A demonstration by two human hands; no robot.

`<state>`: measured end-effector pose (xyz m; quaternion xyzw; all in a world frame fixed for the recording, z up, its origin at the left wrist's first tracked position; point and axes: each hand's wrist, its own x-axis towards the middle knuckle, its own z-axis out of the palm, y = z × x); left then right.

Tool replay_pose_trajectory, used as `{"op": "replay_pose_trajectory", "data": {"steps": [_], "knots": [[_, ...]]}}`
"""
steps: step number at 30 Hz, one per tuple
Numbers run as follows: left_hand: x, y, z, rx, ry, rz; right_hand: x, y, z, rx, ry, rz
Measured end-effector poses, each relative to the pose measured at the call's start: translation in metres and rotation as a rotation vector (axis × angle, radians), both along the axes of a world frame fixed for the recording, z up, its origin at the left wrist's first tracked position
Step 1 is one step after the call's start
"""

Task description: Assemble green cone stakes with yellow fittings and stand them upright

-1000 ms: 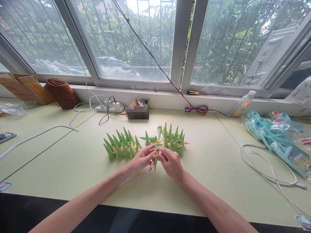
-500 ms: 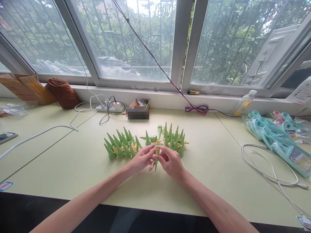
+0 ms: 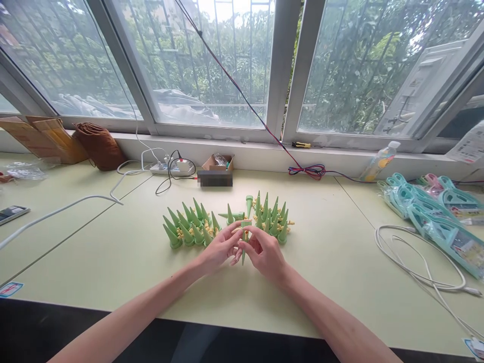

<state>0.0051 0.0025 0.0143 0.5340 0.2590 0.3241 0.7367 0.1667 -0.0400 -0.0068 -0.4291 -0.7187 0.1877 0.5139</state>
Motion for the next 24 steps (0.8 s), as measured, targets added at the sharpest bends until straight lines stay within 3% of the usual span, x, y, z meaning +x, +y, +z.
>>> {"op": "replay_pose_trajectory", "data": {"steps": [6, 15, 24], "knots": [[-0.002, 0.0, -0.002, 0.153, 0.082, 0.039, 0.0, 0.001, -0.001, -0.021, -0.006, -0.117], [0.0, -0.007, -0.007, 0.54, 0.527, 0.225, 0.001, 0.002, -0.002, -0.004, -0.018, -0.263], [-0.007, -0.007, -0.011, 0.601, 0.668, 0.265, 0.0, 0.001, -0.004, 0.009, -0.093, -0.241]]}}
